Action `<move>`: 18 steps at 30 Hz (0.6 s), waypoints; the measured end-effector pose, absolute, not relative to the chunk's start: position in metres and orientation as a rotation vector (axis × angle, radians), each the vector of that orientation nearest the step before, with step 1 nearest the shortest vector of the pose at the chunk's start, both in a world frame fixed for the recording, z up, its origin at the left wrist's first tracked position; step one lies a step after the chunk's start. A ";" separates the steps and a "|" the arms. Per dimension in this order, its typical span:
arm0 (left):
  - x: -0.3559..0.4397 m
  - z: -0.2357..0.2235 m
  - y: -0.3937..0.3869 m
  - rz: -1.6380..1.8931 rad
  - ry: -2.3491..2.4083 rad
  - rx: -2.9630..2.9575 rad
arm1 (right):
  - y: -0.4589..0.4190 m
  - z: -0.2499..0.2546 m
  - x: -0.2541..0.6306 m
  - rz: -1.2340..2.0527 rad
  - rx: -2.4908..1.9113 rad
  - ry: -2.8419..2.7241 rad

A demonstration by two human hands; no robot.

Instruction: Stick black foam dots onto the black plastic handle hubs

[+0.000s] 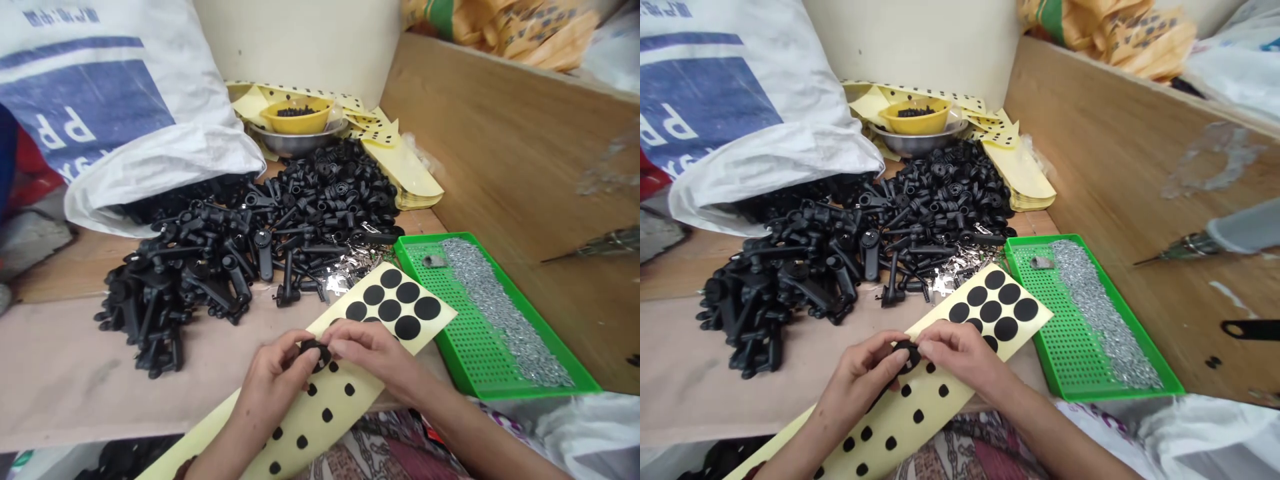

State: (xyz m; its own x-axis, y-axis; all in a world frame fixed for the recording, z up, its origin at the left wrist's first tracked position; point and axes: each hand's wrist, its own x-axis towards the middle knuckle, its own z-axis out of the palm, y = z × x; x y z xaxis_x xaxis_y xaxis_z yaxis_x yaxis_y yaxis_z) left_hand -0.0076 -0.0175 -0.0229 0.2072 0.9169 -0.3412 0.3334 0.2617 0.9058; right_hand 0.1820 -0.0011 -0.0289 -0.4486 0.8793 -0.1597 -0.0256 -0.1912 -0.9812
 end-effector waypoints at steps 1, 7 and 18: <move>-0.008 -0.023 -0.018 0.630 1.370 1.296 | -0.001 -0.031 0.183 1.800 -1.023 -1.296; -0.007 -0.017 -0.019 0.665 1.386 1.153 | -0.002 -0.044 0.184 1.953 -0.931 -0.861; -0.027 -0.006 -0.049 0.668 1.414 1.061 | -0.016 -0.017 0.148 1.411 -0.871 -1.912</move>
